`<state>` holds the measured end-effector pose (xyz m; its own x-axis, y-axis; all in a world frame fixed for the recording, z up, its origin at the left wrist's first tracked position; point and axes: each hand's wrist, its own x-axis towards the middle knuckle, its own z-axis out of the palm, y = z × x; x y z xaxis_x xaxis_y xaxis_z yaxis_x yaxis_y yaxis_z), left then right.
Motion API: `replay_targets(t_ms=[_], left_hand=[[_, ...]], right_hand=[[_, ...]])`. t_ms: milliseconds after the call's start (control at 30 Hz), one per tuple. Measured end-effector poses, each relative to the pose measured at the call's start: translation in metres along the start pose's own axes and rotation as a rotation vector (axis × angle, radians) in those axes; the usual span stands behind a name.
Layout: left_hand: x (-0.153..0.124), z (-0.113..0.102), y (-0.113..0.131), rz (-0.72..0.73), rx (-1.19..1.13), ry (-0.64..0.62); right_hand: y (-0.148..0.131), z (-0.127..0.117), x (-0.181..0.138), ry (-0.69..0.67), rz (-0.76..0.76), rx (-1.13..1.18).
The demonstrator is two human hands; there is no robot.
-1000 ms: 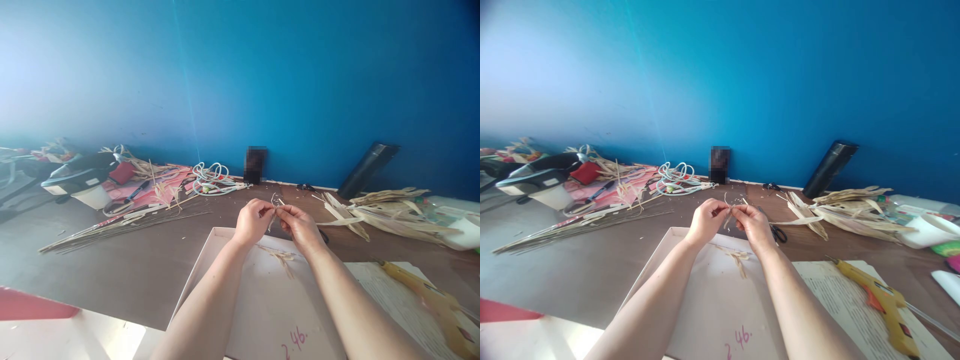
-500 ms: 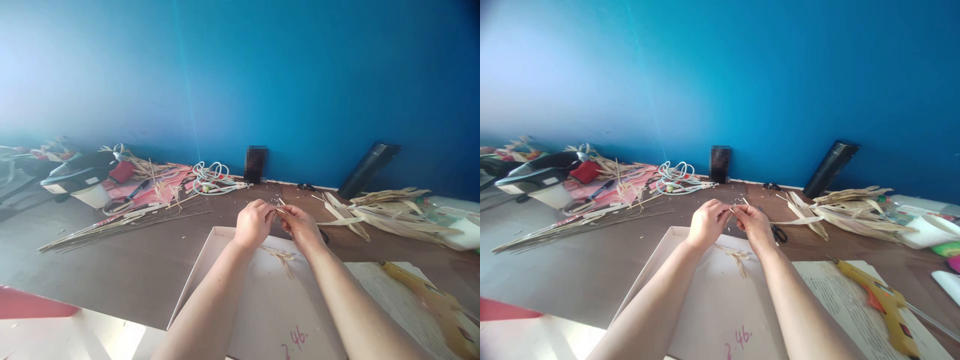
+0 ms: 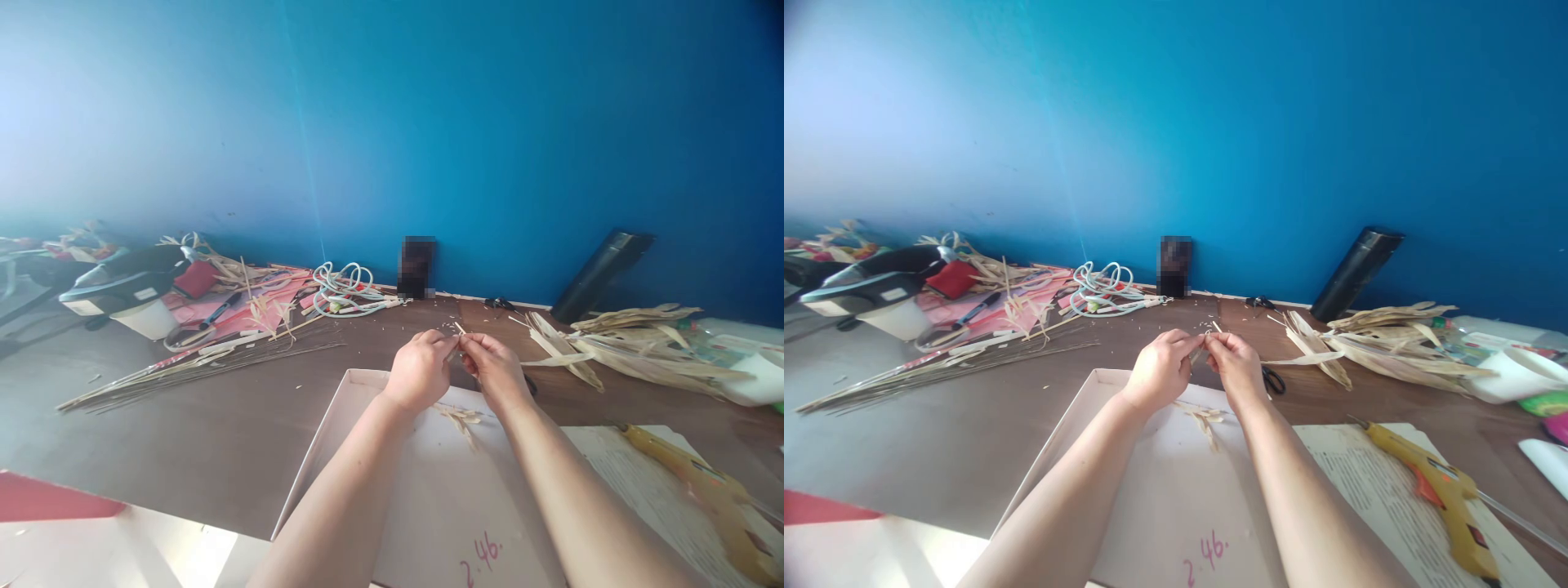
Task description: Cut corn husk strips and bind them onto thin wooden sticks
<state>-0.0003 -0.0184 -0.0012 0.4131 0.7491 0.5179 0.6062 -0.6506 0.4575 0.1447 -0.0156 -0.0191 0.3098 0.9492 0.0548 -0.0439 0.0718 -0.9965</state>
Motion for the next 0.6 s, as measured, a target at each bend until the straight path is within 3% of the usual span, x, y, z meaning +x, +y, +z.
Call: replay_targets(t_ms=[167,333,433,600], left_hand=[[0.002,0.001,-0.002,-0.16,-0.317,-0.004],[0.008,0.001,-0.012,-0.565,-0.655,0.112],[0.01,0.0,-0.014,-0.712,-0.867,0.033],[0.009,-0.002,-0.009,-0.754,-1.101,-0.096]], right_hand=[[0.0,0.0,0.002,0.071,-0.034,-0.018],[-0.007,0.0,-0.004,0.045,-0.077,-0.098],[-0.011,0.002,-0.007,-0.003,-0.095,-0.115],[-0.013,0.003,-0.009,-0.038,-0.101,-0.094]])
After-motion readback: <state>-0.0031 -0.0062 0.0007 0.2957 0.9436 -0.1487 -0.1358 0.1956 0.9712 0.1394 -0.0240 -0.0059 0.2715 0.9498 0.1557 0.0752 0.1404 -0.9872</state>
